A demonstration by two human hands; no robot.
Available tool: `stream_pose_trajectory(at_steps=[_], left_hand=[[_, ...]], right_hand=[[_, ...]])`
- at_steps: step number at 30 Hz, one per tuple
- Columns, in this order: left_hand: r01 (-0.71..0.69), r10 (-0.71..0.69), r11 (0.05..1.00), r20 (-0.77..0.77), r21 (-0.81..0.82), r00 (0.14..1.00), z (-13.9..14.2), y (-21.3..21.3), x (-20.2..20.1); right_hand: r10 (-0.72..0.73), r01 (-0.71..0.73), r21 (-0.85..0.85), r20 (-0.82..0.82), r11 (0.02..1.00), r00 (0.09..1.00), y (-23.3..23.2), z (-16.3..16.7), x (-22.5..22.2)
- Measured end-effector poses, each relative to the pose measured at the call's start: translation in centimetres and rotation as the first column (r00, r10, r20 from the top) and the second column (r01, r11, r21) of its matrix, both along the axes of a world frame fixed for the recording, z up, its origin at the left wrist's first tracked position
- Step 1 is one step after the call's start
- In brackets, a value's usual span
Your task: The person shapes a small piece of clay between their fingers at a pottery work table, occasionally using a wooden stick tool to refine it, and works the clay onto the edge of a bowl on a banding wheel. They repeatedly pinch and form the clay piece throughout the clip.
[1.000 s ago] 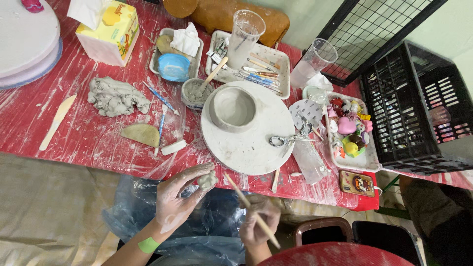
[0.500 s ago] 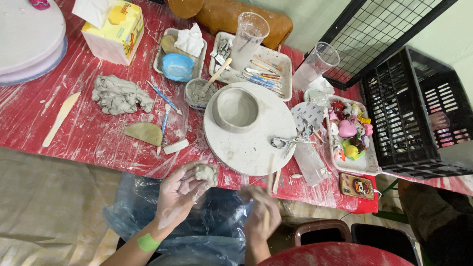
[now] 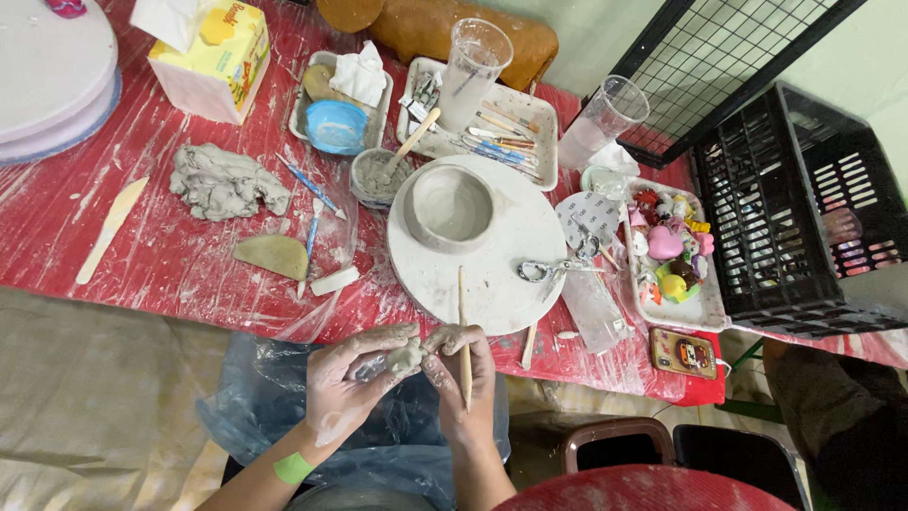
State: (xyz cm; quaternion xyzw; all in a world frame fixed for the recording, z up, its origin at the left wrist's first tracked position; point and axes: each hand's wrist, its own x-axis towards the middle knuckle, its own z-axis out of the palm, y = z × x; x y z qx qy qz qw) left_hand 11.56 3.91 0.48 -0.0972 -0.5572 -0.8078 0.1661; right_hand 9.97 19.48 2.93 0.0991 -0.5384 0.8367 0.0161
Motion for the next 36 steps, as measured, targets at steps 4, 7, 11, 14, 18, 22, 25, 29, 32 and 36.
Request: stream_pose_trajectory(at_steps=[4, 7, 11, 14, 18, 22, 25, 29, 32, 36], left_hand=[[0.026, -0.027, 0.998, 0.017, 0.056, 0.999, 0.2, 0.0, 0.1], [-0.126, 0.096, 0.982, -0.195, -0.144, 0.976, 0.2, -0.1, 0.2], [-0.044, 0.044, 0.999, -0.09, -0.008, 0.995, 0.3, 0.0, 0.1], [0.061, -0.063, 0.977, 0.004, 0.202, 0.998, 0.6, 0.1, 0.2], [-0.127, 0.111, 0.987, -0.159, -0.097, 0.981, 1.3, -0.1, 0.0], [-0.333, 0.244, 0.906, -0.323, -0.26, 0.915, 2.1, -0.3, -0.2], [-0.365, 0.237, 0.898, -0.428, -0.245, 0.872, 2.4, -0.1, -0.4], [-0.422, 0.196, 0.818, -0.5, -0.392, 0.844, 2.5, -0.6, -0.5], [-0.445, 0.184, 0.796, -0.537, -0.411, 0.824, 2.5, -0.7, -0.6], [-0.466, 0.167, 0.774, -0.571, -0.429, 0.804, 2.3, -0.9, -0.9]], right_hand=[[0.011, -0.011, 0.038, 0.01, 0.999, 1.0, 0.1, 0.6, -0.1], [0.045, -0.045, -0.017, -0.019, 0.999, 0.999, -0.1, 0.9, -0.2], [0.053, -0.053, 0.019, -0.026, 0.998, 0.998, 0.0, 1.1, -0.3], [0.064, -0.062, 0.032, -0.06, 0.998, 0.996, 0.3, 1.3, -0.2], [0.075, -0.075, 0.02, -0.018, 0.997, 0.997, 0.4, 1.3, -0.2], [-0.002, 0.015, 0.094, -0.137, 0.995, 0.991, -0.1, 1.0, 0.0], [-0.004, 0.015, 0.081, -0.134, 0.997, 0.991, 0.0, 1.2, 0.1], [0.051, -0.051, 0.027, -0.006, 0.998, 0.999, 0.5, 1.7, 0.0], [0.079, -0.079, -0.008, 0.039, 0.997, 0.996, 0.6, 1.9, 0.0], [0.045, -0.055, 0.054, 0.173, 0.997, 0.984, 0.8, 2.0, -0.1]])
